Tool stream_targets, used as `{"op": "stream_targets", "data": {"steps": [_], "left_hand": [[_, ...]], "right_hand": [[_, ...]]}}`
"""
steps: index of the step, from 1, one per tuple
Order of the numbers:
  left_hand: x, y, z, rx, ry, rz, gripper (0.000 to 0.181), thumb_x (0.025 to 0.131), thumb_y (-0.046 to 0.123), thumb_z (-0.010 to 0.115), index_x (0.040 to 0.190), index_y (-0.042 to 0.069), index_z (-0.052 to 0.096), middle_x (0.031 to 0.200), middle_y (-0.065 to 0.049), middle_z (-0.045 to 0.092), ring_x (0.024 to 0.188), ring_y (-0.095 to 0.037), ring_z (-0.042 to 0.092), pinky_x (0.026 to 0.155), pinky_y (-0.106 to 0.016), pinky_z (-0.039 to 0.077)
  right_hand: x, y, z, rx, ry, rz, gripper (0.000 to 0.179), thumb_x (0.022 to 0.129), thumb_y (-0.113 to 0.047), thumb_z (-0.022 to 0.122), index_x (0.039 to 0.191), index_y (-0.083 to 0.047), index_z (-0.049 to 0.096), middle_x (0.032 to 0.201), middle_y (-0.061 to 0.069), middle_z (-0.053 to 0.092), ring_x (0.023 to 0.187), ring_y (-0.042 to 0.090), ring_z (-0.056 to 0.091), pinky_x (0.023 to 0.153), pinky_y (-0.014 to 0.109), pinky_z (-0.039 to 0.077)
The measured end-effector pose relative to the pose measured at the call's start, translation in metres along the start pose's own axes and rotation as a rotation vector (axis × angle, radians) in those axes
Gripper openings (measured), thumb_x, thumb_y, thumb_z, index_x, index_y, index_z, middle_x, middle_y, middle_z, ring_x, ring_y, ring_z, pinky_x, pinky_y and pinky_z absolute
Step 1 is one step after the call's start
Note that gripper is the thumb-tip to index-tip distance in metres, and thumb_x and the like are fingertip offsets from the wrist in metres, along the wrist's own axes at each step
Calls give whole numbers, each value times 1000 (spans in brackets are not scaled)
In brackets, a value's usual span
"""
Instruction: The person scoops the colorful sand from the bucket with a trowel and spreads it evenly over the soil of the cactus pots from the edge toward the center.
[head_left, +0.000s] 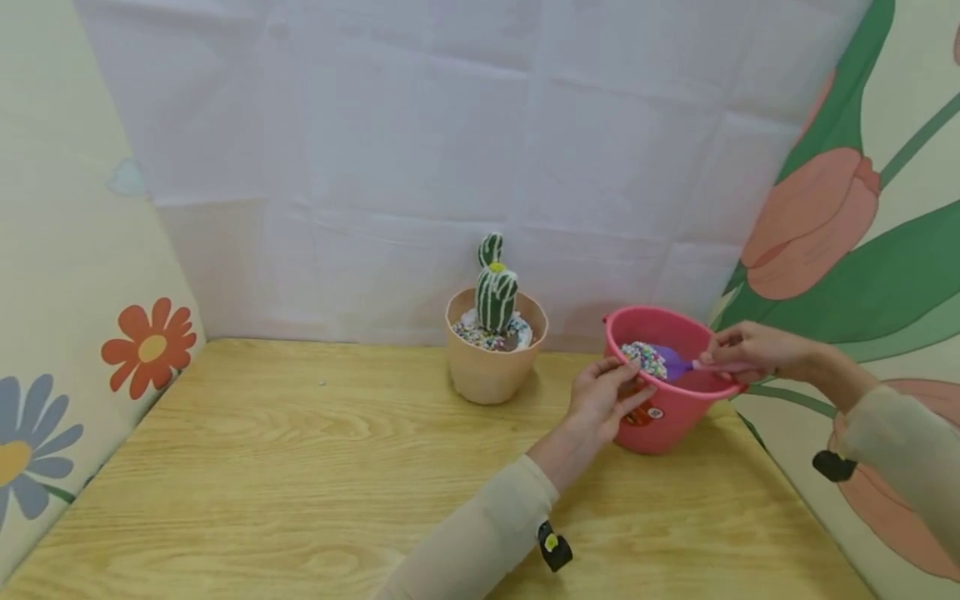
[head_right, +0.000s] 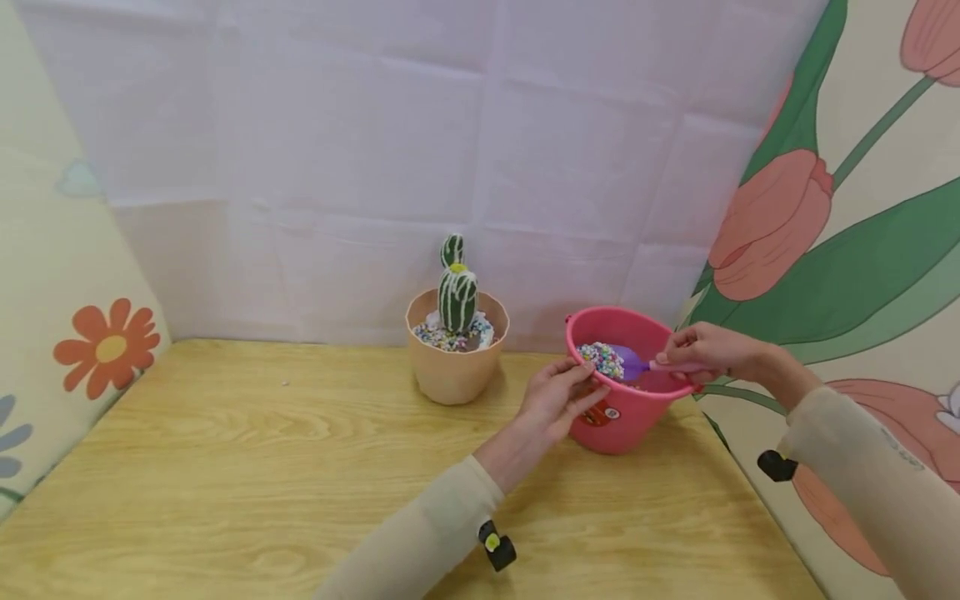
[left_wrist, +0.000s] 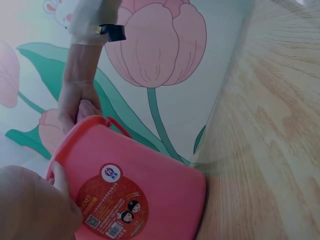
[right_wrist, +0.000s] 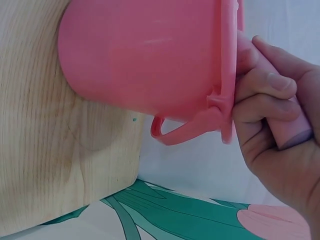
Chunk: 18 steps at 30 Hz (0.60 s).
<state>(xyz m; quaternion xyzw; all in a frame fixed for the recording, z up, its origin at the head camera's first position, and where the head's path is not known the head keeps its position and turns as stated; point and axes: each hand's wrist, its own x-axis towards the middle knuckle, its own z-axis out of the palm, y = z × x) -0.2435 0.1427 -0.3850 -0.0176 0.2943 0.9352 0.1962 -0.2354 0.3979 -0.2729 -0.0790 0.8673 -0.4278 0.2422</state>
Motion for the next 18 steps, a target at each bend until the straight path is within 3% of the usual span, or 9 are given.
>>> {"op": "stream_targets", "data": {"steps": [9,13,18], "left_hand": [[0,0,-1,37,-14,29,21,87,-9,73,102,-1,59,98,-20,65,84,-29,69,76,-43,62],[0,0,-3,76,-19,56,24,88,-7,75,105,-3,59,98,-21,65,85,-30,70,75,-42,62],[-1,3,-4,95,-22,41,24,88,-6,75,106,-3,61,100,-22,65,86,-31,70,76,-41,62]], "right_hand": [[-9,5,0,82,17,-16,39,109,-20,51,110,19,56,75,8,61,48,7,38,48,20,39],[-13,6,1,105,23,-38,37,109,-20,50,111,17,57,74,7,60,48,8,37,52,22,48],[-19,8,5,77,67,-40,36,108,-20,53,105,15,58,73,8,60,48,7,39,49,21,42]]}}
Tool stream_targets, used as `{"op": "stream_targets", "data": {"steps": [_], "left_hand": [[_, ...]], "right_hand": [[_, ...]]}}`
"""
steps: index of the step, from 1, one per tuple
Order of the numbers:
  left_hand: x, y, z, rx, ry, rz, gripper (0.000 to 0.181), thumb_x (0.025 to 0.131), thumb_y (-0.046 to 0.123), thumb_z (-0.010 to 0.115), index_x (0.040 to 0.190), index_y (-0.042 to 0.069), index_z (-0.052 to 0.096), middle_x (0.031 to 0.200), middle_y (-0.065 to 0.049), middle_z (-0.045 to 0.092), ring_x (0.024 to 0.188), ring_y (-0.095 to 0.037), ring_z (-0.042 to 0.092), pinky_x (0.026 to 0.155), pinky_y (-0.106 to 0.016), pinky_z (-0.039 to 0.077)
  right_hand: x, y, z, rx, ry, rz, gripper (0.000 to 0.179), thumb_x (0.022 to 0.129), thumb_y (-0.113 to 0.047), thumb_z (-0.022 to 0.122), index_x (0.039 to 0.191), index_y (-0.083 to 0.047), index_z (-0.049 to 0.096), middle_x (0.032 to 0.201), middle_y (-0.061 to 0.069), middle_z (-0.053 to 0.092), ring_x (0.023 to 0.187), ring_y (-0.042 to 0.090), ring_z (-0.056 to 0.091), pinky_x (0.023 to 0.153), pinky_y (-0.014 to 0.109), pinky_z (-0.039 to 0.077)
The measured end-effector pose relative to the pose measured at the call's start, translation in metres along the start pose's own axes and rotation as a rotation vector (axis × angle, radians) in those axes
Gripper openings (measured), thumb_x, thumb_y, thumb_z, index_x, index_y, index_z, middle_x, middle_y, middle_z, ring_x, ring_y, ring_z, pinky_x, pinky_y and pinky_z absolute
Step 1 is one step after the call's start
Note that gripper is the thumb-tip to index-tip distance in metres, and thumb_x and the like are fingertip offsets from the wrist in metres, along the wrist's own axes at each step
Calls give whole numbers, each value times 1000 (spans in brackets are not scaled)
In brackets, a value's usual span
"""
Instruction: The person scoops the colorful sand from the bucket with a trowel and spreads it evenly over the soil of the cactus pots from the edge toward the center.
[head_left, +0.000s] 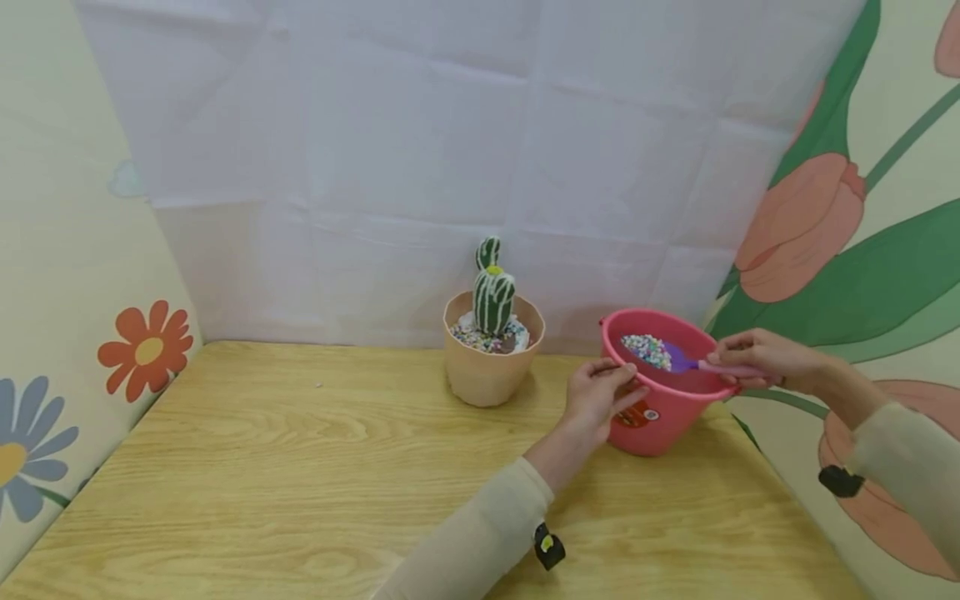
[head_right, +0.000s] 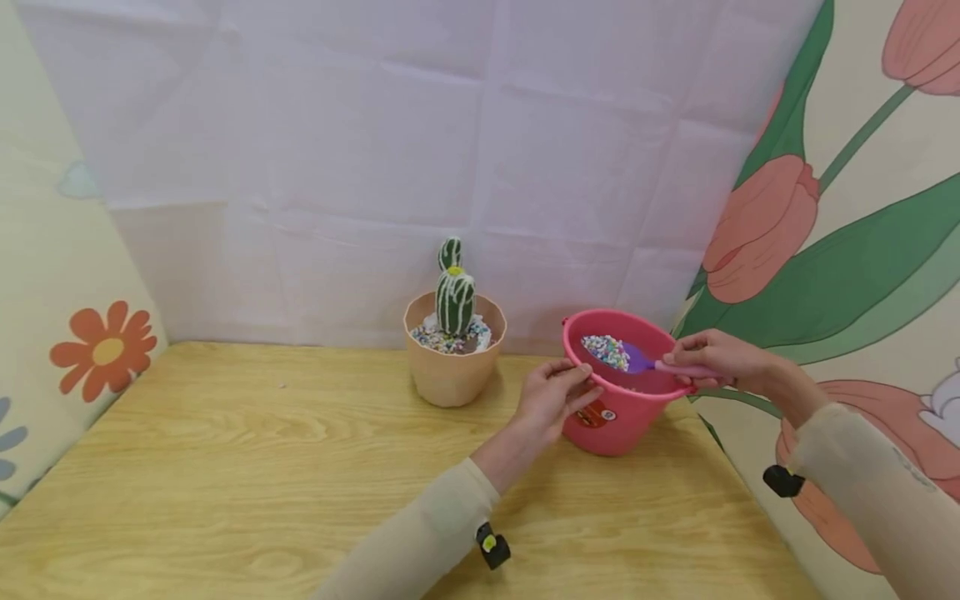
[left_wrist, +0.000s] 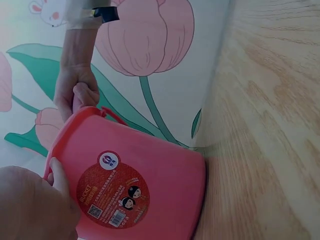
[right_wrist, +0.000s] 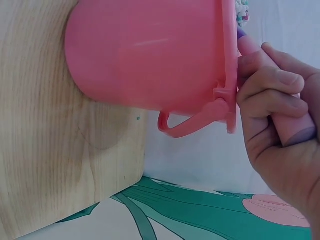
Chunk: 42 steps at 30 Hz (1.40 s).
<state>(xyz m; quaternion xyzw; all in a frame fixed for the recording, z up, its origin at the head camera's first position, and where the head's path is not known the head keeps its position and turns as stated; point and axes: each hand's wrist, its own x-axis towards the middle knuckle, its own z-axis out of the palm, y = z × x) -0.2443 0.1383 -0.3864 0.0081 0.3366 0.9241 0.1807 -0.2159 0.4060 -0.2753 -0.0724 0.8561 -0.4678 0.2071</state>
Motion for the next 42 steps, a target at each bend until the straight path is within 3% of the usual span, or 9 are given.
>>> {"op": "stream_targets", "data": {"steps": [7,10,15,18,22,29,34,37,42], "left_hand": [[-4,6,-5,107,-19,-48,24,90,2,76,109,0,62,98,-20,67,81,-26,69,74,-40,62],[-5,12,-9,220,-48,-56,27,92,10,76,114,3,62,97,-18,67,80,-24,68,73,-40,62],[-6,19,-16,442,-95,-37,30,93,21,76,117,8,64,98,-12,69,86,-29,69,73,-41,62],[-9,24,-20,554,-137,-2,30,95,22,74,120,9,65,99,-10,69,92,-34,69,76,-43,62],[-14,32,-26,718,-190,119,31,94,19,71,122,8,66,101,-5,67,95,-34,68,78,-43,61],[-23,57,-44,963,-230,367,33,95,23,67,124,9,67,109,-2,66,93,-17,65,76,-31,58],[-25,83,-57,969,-235,508,27,98,18,66,122,7,69,110,-5,69,94,-19,66,81,-30,56],[-25,104,-61,901,-237,565,27,99,13,65,123,3,68,110,-10,69,92,-22,66,81,-32,57],[-22,143,-69,817,-158,652,30,99,15,65,126,2,67,112,-11,69,90,-23,68,77,-31,59]], "right_hand": [[-5,1,6,-46,60,-5,38,107,-23,55,96,14,57,68,8,57,47,9,41,43,35,27],[-7,-3,9,-60,82,-4,42,107,-25,56,91,13,53,66,8,54,47,11,38,43,40,25],[-9,-13,15,-67,131,35,44,106,-29,58,85,9,52,65,9,53,46,11,36,43,28,34],[-10,-17,18,-67,156,49,44,106,-30,58,87,9,55,65,9,53,46,11,36,43,30,31],[-12,-21,20,-58,173,64,45,106,-31,57,91,11,58,63,7,52,46,11,36,44,35,25],[-13,-27,24,-42,219,102,43,104,-34,61,92,7,60,64,6,54,47,11,37,46,26,33],[-12,-33,28,-7,232,104,40,103,-33,63,94,6,59,69,8,59,49,10,40,46,24,30],[-11,-37,31,11,229,99,40,102,-33,64,95,7,59,70,9,59,49,10,39,46,26,28],[-10,-44,36,4,210,78,44,103,-33,63,100,10,62,68,7,58,47,10,37,45,24,34]]}}
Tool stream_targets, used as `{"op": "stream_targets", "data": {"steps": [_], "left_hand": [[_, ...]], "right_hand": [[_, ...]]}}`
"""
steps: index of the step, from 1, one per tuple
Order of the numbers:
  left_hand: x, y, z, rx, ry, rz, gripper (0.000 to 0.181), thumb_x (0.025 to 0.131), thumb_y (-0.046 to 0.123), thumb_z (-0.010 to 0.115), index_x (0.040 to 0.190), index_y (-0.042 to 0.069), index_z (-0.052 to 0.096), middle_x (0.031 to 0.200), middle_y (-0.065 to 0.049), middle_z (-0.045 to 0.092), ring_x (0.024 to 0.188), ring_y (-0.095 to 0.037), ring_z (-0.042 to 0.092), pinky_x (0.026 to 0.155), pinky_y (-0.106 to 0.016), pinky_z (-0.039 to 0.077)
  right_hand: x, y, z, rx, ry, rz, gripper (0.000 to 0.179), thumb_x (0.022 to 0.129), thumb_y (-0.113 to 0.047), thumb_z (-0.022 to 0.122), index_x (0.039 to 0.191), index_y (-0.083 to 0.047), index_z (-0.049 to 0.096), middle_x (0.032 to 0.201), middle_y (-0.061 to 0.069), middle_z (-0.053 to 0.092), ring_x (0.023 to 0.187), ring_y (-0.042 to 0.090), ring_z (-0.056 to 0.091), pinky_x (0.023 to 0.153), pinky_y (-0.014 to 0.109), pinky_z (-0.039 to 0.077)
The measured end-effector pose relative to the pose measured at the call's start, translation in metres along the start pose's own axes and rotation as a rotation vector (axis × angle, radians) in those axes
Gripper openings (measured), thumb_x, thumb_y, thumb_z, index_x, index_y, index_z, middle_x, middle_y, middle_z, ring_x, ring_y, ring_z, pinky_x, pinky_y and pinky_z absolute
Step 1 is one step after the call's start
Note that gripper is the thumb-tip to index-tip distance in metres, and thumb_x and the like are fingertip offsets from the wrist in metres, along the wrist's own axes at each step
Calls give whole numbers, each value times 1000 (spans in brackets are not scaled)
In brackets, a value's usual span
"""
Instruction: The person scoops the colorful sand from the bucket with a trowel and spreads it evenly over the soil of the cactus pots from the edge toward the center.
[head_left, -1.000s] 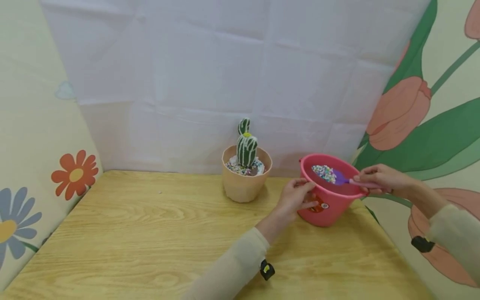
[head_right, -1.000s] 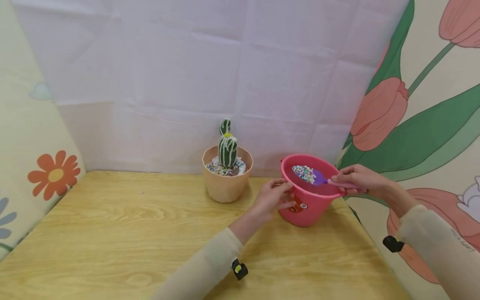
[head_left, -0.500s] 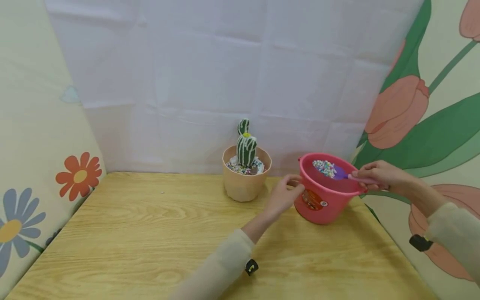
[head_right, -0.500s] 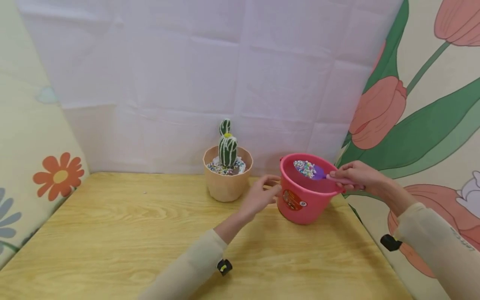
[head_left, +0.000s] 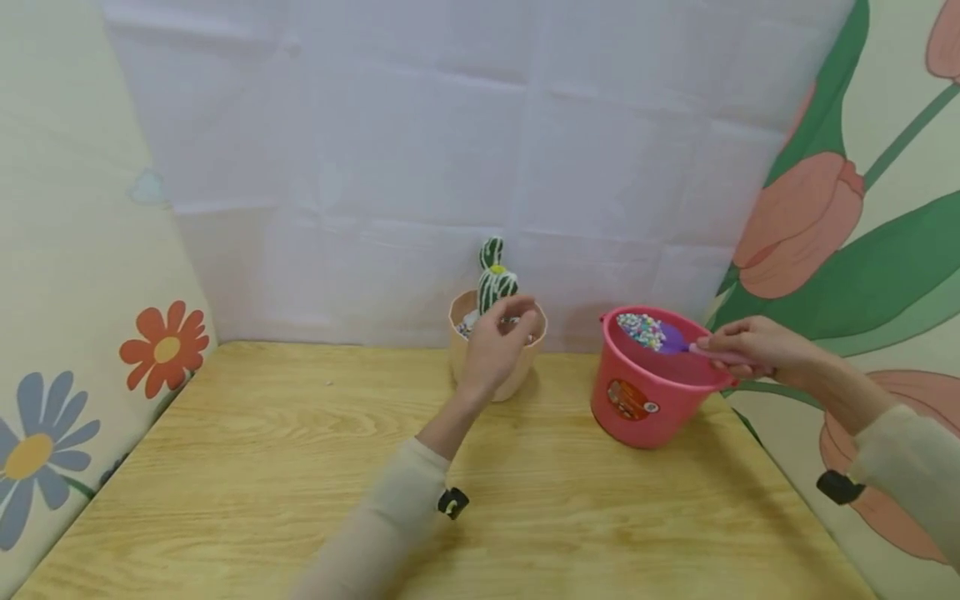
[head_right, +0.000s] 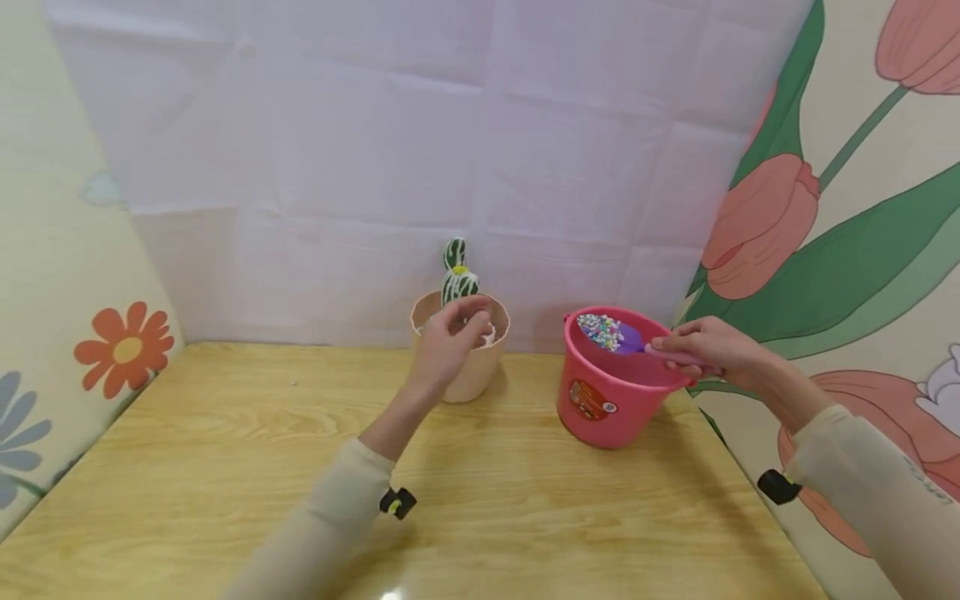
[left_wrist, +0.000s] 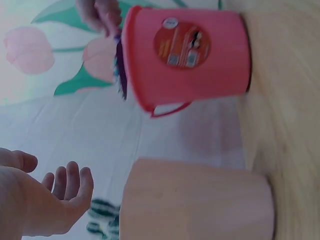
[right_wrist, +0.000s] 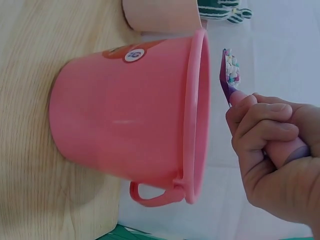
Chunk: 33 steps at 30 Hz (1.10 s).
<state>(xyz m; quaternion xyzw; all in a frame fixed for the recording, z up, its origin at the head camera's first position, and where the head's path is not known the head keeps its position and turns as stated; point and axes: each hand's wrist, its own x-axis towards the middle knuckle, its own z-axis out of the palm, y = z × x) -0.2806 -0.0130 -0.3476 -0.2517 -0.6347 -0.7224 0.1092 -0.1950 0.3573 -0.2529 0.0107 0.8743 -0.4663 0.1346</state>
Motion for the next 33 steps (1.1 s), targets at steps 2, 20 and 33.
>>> {"op": "stream_targets", "data": {"steps": [2,20,33], "left_hand": [[7,3,-12,9,59,3,32,99,17,65,127,2,67,112,-9,68,90,-23,68,76,-31,59],[34,-33,-66,161,396,-82,33,97,16,63,127,3,67,115,-11,66,104,-26,62,94,-38,51],[31,-72,-56,89,295,-178,46,105,26,54,147,7,53,142,-14,55,129,-31,52,107,-41,44]], "right_hand": [[0,-3,1,-17,-11,-7,44,103,-35,63,100,10,63,65,6,56,46,11,36,47,24,41],[11,-34,24,5,-27,41,44,99,-35,68,97,9,67,68,7,59,48,10,40,44,21,29],[38,-56,45,-16,-66,73,35,97,-32,71,85,0,64,73,6,59,51,10,40,47,21,31]]}}
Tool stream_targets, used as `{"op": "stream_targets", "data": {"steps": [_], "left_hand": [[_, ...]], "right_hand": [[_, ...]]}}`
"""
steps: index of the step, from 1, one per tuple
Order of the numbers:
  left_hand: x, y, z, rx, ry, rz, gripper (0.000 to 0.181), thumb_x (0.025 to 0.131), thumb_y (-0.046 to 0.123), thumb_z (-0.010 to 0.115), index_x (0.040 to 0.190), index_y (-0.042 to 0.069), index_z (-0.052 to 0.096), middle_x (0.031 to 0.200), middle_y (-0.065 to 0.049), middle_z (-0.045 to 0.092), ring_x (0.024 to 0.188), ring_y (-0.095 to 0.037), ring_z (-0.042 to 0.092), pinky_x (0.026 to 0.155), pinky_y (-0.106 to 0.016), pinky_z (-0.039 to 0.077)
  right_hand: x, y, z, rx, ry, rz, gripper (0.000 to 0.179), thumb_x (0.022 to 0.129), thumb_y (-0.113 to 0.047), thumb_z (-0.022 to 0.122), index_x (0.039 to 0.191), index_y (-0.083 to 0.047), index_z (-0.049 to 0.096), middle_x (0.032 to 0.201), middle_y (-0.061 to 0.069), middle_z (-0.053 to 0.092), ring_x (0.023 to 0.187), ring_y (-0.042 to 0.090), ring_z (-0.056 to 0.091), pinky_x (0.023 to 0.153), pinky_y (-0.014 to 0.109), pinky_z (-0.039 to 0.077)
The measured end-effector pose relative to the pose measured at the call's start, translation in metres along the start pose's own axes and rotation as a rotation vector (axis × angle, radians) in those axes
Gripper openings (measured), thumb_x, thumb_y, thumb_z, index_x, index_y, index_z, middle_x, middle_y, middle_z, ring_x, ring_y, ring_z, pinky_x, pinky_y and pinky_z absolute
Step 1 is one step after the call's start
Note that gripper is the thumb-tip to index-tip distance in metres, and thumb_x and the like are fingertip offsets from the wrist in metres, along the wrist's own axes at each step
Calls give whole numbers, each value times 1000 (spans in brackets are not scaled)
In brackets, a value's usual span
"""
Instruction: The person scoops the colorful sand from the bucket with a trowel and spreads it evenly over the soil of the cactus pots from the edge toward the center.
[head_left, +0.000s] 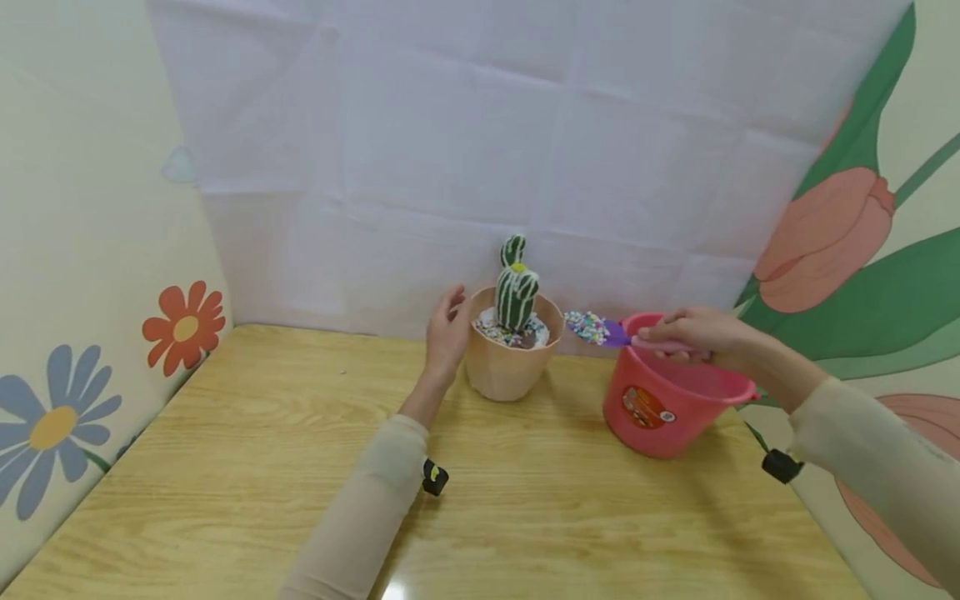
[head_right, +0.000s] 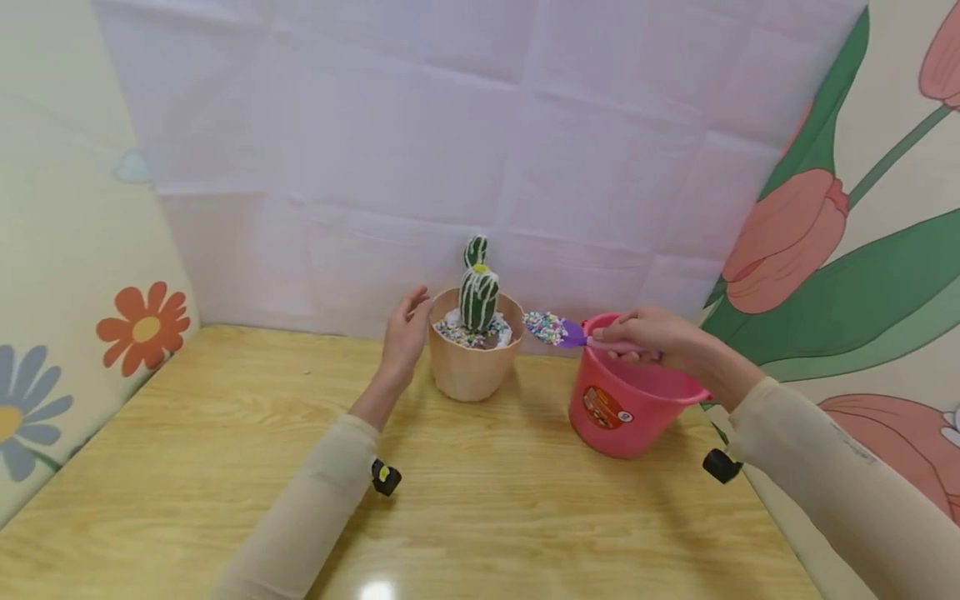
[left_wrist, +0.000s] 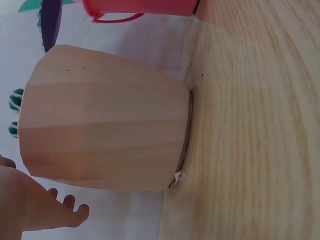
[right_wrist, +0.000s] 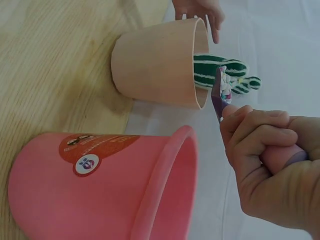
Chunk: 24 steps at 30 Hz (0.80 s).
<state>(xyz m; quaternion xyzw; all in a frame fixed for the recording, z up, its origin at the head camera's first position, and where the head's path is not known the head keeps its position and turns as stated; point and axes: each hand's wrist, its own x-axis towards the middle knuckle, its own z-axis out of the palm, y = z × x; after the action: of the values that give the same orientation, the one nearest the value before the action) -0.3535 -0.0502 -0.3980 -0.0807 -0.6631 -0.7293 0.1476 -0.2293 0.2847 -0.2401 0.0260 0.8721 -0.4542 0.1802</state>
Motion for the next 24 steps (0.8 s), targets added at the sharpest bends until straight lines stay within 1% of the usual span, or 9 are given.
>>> {"op": "stream_targets", "data": {"steps": [1,4,6,8,12,15,18,20,24], "left_hand": [[0,-1,0,-3,-12,-6,47,105,27,53,148,8,52,145,-14,54,131,-31,50,109,-41,42],[0,-4,0,-6,-45,-28,49,107,28,49,152,10,48,152,-11,49,138,-28,44,114,-39,36],[0,-5,1,-10,-62,-46,50,107,30,47,154,11,46,155,-8,46,142,-25,40,116,-36,32],[-1,-7,3,-14,-67,-56,50,108,29,44,154,10,45,156,-6,44,144,-23,37,117,-34,29],[-2,-9,7,-39,-69,-66,49,107,24,40,153,8,46,157,-7,43,146,-22,33,119,-32,25],[-3,-10,8,-43,-63,-68,49,106,22,39,152,8,48,156,-7,44,145,-23,35,119,-33,26],[-2,-12,8,-43,-61,-63,49,105,21,40,151,7,49,155,-8,45,144,-23,36,118,-34,27],[-1,-12,8,-52,-64,-59,48,105,21,40,151,7,49,155,-9,45,144,-23,36,118,-33,27],[-1,-12,7,-75,-78,-56,49,105,20,39,151,6,48,155,-9,45,144,-23,36,118,-33,27]], "right_hand": [[3,-2,1,-17,4,1,35,97,-32,71,88,1,66,73,6,60,51,10,41,47,20,31],[10,-6,5,-56,11,11,38,97,-33,72,104,4,69,77,6,64,53,9,44,47,20,34],[15,-10,7,-56,3,21,41,97,-31,71,114,6,67,81,8,67,54,8,46,48,19,35],[19,-14,10,-45,-11,36,40,98,-29,70,119,5,66,85,11,69,54,8,48,47,19,36],[27,-22,12,11,-53,68,34,102,-23,64,123,4,64,86,14,70,52,8,48,46,19,36],[31,-27,13,54,-76,97,31,103,-20,63,121,5,63,85,13,70,52,8,48,46,19,36],[36,-29,14,62,-91,111,27,102,-19,63,114,5,63,83,12,69,52,8,48,46,19,36],[39,-30,14,53,-97,117,25,102,-19,64,110,5,63,82,12,69,52,9,48,46,20,36],[46,-35,15,-11,-116,105,23,103,-18,62,103,5,64,80,12,68,51,9,47,45,19,35]]}}
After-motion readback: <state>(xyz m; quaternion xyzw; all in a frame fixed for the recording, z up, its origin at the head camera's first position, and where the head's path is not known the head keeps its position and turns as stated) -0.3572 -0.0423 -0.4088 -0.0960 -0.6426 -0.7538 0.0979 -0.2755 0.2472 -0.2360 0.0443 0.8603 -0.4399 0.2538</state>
